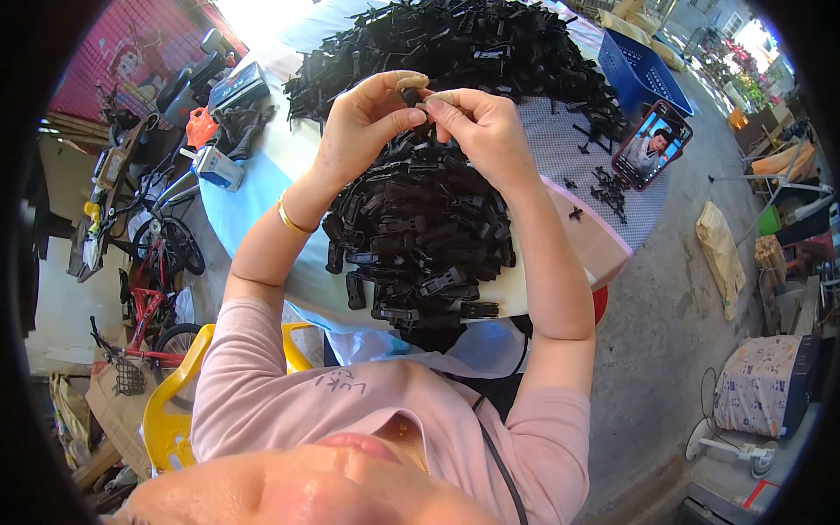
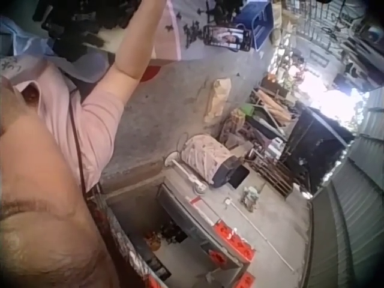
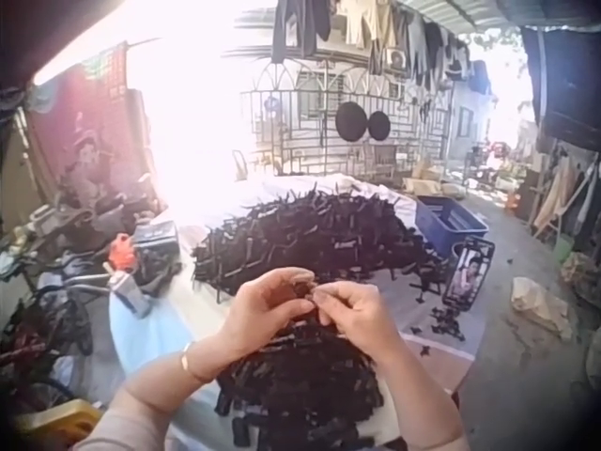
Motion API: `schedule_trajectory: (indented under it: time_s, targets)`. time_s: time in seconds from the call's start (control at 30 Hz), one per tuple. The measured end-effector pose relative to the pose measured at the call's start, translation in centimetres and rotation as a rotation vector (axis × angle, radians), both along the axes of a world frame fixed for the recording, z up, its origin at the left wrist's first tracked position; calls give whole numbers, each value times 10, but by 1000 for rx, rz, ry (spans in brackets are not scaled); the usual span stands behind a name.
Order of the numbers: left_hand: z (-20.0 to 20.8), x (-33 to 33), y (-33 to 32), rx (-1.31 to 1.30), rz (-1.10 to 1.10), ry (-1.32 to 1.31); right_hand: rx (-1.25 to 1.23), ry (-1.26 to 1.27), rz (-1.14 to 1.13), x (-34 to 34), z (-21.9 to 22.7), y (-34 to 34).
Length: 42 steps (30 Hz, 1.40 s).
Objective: Manually assembling small black plastic components at a workstation.
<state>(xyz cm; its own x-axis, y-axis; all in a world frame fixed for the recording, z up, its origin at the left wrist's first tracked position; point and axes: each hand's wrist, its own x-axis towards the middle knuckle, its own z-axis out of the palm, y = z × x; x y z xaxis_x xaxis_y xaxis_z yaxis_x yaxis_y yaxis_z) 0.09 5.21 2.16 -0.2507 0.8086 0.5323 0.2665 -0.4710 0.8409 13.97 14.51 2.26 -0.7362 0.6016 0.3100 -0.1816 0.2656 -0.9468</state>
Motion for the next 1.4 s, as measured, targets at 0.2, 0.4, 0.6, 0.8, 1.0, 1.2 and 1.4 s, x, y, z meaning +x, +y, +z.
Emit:
schedule_trajectory:
  time_s: [0.2,0.4,0.6,0.8,1.0,1.2,1.4]
  targets:
    - [-1,4,-3,6,238,288,62,9,-119,-7,-7,-9]
    - [16,-3,-10,83,239,483,-80,8,6,-7,-6,3]
    - [34,-55,-16,-167,-389,350,-331,243,105,4,-5,26]
    - [-30,-119,12,-561,216,1119,128,48,-194,-12,-16,10]
    - [-69,-116,31,-485,473,1387,169,41,-237,-11,-18,15]
    - [-53,-104,37,-186,357,851,347,85,-320,-17,-26,17]
    - [-17,-60,22,-307,-72,-45,620,145,-337,-18,-28,9]
